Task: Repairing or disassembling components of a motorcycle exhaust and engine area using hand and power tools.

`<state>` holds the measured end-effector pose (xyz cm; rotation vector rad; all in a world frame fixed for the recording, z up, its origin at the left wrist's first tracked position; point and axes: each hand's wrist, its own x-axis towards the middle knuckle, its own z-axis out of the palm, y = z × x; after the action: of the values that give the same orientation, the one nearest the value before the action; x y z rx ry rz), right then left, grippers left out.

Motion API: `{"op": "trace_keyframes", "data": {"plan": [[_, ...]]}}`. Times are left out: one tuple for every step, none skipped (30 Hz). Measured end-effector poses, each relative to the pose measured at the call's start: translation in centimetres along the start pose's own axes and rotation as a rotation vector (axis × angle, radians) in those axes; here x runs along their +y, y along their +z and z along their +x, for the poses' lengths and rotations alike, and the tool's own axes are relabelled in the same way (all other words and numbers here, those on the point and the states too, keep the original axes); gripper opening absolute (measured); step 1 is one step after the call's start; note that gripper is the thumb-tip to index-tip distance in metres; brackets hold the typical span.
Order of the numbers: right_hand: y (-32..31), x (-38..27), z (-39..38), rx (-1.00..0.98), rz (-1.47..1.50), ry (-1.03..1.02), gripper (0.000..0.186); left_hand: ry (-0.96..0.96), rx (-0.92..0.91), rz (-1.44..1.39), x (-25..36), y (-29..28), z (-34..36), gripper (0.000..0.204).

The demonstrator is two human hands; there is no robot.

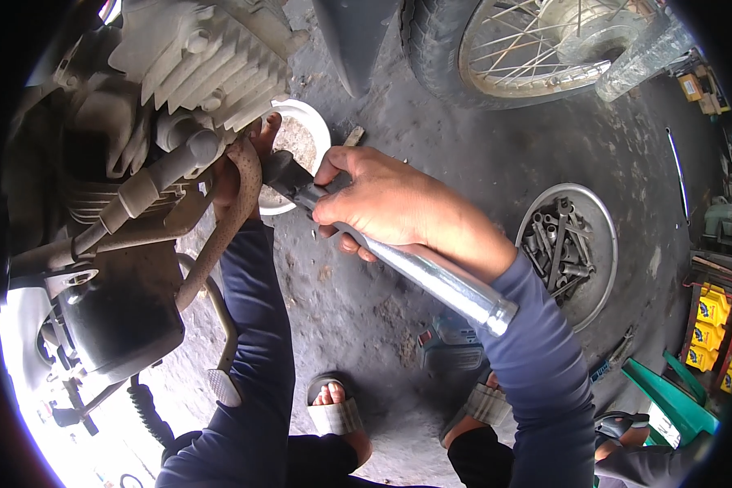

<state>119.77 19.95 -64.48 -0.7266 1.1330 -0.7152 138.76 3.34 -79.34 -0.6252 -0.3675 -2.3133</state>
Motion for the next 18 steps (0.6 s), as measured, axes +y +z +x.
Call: {"op": "trace_keyframes", "data": {"plan": [[0.0,0.1,0.3,0.000,-0.001,0.004,0.040,0.003,0.010,-0.008,0.0,-0.1,-0.1,0.049],[0.1,0.4,0.7,0.023,-0.065,0.050,0.040,0.006,0.019,-0.015,-0.1,-0.1,-0.2,0.049],[0.1,0.7,1.0,0.048,-0.132,0.093,0.039,0.009,0.024,-0.021,-0.1,0.0,0.0,0.049],[0.0,0.9,1.3,0.036,-0.111,0.071,0.039,0.011,0.029,-0.026,0.0,0.0,0.3,0.048],[0.0,0.9,1.2,-0.006,0.005,0.031,0.038,0.013,0.033,-0.030,0.0,0.1,0.5,0.048],[-0.1,0.7,1.2,-0.034,0.082,-0.005,0.038,0.013,0.041,-0.040,-0.1,0.1,0.5,0.048],[-0.1,0.5,1.2,-0.063,0.158,-0.042,0.037,0.013,0.049,-0.049,-0.2,0.2,0.5,0.048],[-0.2,0.5,1.6,-0.028,0.103,-0.036,0.037,0.012,0.056,-0.058,-0.2,0.2,0.6,0.048],[-0.2,0.7,2.0,-0.027,0.105,-0.037,0.037,0.009,0.064,-0.063,-0.1,0.2,0.5,0.048],[-0.2,1.0,2.4,-0.016,0.004,0.016,0.038,0.007,0.072,-0.069,0.0,0.3,0.4,0.047],[-0.2,1.1,2.7,-0.004,-0.097,0.069,0.038,0.004,0.080,-0.075,0.1,0.3,0.4,0.047],[-0.3,1.0,2.5,-0.004,-0.098,0.070,0.038,0.006,0.087,-0.081,0.1,0.4,0.4,0.047],[-0.4,0.7,2.1,-0.042,-0.007,0.041,0.039,0.008,0.095,-0.086,0.1,0.5,0.5,0.047],[-0.5,0.6,1.9,-0.079,0.084,0.012,0.039,0.010,0.104,-0.092,0.2,0.6,0.5,0.047],[-0.6,0.5,1.7,-0.077,0.084,0.015,0.039,0.010,0.113,-0.100,0.0,0.7,0.5,0.047],[-0.7,0.5,1.5,-0.046,0.085,-0.017,0.039,0.011,0.122,-0.107,-0.1,0.8,0.6,0.046],[-0.8,0.4,1.4,-0.015,0.086,-0.050,0.039,0.010,0.131,-0.115,-0.2,0.9,0.6,0.046],[-0.7,0.5,1.8,0.020,0.010,-0.011,0.039,0.006,0.137,-0.119,-0.1,1.0,0.8,0.046]]}}
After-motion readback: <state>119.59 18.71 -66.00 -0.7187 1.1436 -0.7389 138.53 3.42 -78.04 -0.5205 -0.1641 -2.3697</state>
